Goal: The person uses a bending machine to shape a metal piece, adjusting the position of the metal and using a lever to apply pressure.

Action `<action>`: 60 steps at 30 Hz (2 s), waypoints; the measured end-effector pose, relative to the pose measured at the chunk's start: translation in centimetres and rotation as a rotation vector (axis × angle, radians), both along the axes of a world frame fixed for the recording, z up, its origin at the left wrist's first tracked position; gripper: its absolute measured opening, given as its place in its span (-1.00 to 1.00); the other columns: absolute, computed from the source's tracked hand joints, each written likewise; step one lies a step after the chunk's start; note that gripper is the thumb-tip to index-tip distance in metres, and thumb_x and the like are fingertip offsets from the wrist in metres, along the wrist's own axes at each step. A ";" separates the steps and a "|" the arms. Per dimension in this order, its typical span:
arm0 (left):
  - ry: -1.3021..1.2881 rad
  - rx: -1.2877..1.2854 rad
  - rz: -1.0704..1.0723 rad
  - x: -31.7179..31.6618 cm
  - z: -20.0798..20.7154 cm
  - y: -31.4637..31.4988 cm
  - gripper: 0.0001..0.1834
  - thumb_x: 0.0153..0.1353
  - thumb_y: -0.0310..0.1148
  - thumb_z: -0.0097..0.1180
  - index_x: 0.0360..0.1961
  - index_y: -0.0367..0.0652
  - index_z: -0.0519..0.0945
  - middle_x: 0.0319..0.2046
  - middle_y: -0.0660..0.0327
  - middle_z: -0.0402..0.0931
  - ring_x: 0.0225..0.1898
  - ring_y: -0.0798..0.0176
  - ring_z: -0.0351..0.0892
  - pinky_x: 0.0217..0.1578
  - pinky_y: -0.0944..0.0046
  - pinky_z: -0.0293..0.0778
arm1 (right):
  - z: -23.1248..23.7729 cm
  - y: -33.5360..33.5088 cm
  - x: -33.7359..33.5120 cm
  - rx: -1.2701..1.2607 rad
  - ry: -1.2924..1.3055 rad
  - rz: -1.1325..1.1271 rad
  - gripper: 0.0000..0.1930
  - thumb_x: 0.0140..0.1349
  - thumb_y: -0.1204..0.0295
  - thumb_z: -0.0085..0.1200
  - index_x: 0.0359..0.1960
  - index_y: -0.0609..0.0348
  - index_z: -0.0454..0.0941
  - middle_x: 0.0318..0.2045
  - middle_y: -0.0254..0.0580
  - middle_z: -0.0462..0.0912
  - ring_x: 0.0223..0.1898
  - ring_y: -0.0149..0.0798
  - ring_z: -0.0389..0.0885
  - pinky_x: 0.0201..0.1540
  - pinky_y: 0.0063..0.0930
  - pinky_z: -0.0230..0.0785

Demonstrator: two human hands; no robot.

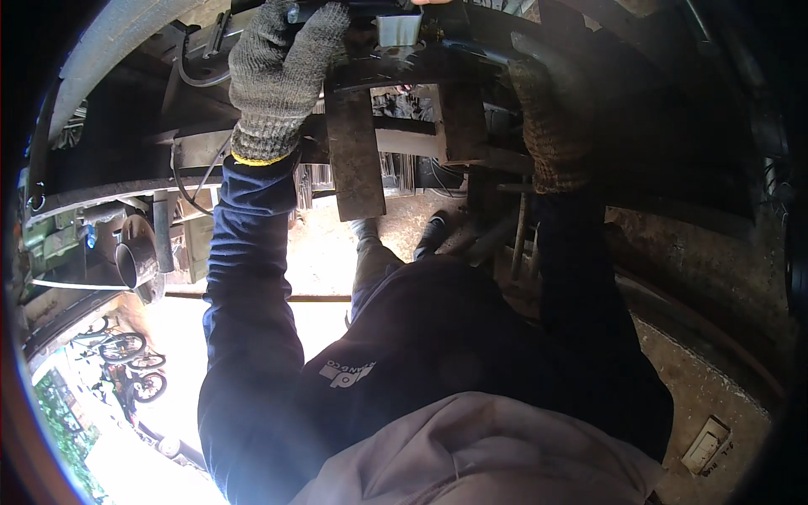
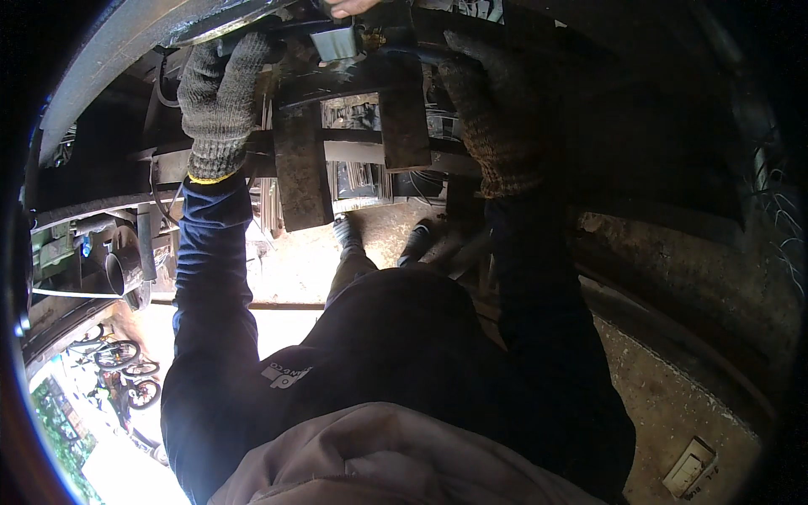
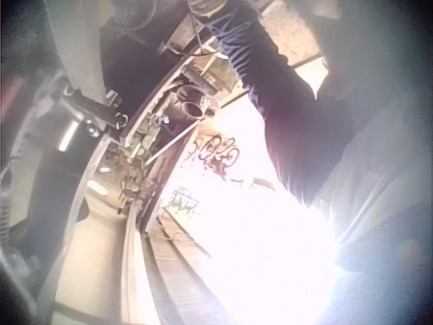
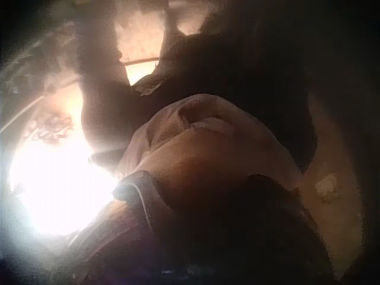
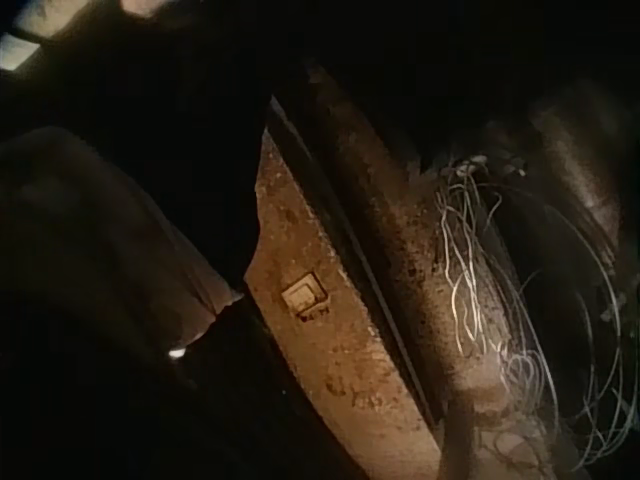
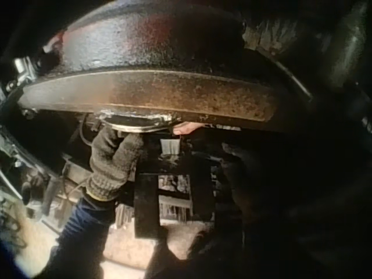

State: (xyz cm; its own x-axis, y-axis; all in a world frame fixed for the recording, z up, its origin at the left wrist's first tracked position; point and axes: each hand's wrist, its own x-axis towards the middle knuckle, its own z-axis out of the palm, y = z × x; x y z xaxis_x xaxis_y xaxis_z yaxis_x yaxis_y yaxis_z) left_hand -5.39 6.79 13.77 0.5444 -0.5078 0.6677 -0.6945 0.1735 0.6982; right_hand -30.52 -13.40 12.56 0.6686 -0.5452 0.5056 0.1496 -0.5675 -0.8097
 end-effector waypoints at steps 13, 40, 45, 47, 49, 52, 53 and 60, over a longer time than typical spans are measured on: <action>0.167 0.052 0.017 -0.8 0.7 0.2 -0.68 0.33 -0.29 0.37 0.01 -0.24 0.70 -0.23 0.22 0.75 -0.27 0.41 0.70 -0.23 0.40 0.55 | 0.4 0.6 -0.2 0.246 -0.001 0.077 -0.58 0.45 0.29 0.22 0.24 0.22 0.54 -0.04 -0.30 0.63 -0.07 -0.48 0.57 0.06 -0.50 0.48; 0.051 -0.027 -0.033 -0.4 -0.2 -0.1 -0.68 0.37 -0.35 0.31 0.10 -0.18 0.67 -0.12 0.23 0.74 -0.18 0.43 0.69 -0.18 0.40 0.58 | 1.0 1.3 0.3 0.294 0.047 0.040 -0.60 0.42 0.34 0.24 0.22 0.21 0.56 -0.08 -0.31 0.67 -0.13 -0.46 0.62 -0.02 -0.50 0.52; 0.314 0.001 -0.064 -1.0 -0.1 0.0 -0.68 0.34 -0.36 0.34 0.08 -0.18 0.68 -0.17 0.23 0.75 -0.19 0.42 0.70 -0.16 0.39 0.58 | 0.6 1.0 0.3 0.222 0.040 0.007 -0.59 0.42 0.31 0.25 0.22 0.20 0.57 -0.10 -0.32 0.66 -0.15 -0.49 0.58 -0.03 -0.53 0.49; 0.288 0.004 -0.029 -1.1 -0.1 0.1 -0.69 0.33 -0.37 0.34 0.07 -0.19 0.68 -0.20 0.23 0.75 -0.21 0.40 0.71 -0.15 0.37 0.59 | 0.3 0.9 0.3 0.227 0.032 0.018 -0.56 0.42 0.24 0.25 0.22 0.22 0.57 -0.08 -0.25 0.67 -0.14 -0.44 0.61 -0.05 -0.51 0.53; 0.224 0.013 -0.040 -0.7 -0.5 0.1 -0.69 0.33 -0.38 0.34 0.07 -0.20 0.68 -0.18 0.21 0.76 -0.21 0.39 0.72 -0.15 0.37 0.60 | -0.1 0.3 0.3 0.192 0.037 0.023 -0.49 0.41 0.13 0.25 0.21 0.27 0.56 -0.04 -0.08 0.68 -0.11 -0.33 0.68 -0.08 -0.45 0.62; -0.488 0.122 0.135 1.0 -0.3 0.5 -0.69 0.34 -0.39 0.32 0.07 -0.21 0.67 -0.15 0.17 0.76 -0.19 0.37 0.73 -0.14 0.36 0.60 | 0.2 0.4 0.1 0.278 -0.045 0.100 -0.48 0.40 0.15 0.26 0.21 0.30 0.55 -0.04 -0.05 0.68 -0.13 -0.31 0.69 -0.10 -0.43 0.63; -0.829 0.171 0.225 1.3 -0.1 0.6 -0.70 0.35 -0.39 0.32 0.07 -0.22 0.67 -0.14 0.16 0.77 -0.18 0.36 0.73 -0.13 0.36 0.61 | 0.5 0.7 0.3 0.298 -0.068 0.095 -0.50 0.39 0.18 0.27 0.21 0.27 0.56 -0.04 -0.12 0.67 -0.13 -0.37 0.66 -0.10 -0.46 0.61; 0.155 -0.004 -0.025 -0.5 -0.8 -0.1 -0.73 0.38 -0.39 0.29 0.05 -0.24 0.69 -0.11 0.14 0.76 -0.13 0.34 0.73 -0.11 0.35 0.60 | 0.7 1.1 1.0 0.387 -0.144 0.127 -0.55 0.38 0.32 0.29 0.22 0.25 0.54 0.03 -0.17 0.64 -0.06 -0.36 0.66 -0.06 -0.44 0.68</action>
State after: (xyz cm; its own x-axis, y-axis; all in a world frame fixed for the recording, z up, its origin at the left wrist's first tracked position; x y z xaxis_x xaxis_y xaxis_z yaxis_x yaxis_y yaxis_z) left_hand -5.86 6.74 13.02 0.6287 -0.5196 0.5786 -0.5736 0.1925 0.7962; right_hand -29.50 -12.32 13.23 0.6802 -0.6307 0.3736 0.3262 -0.1961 -0.9247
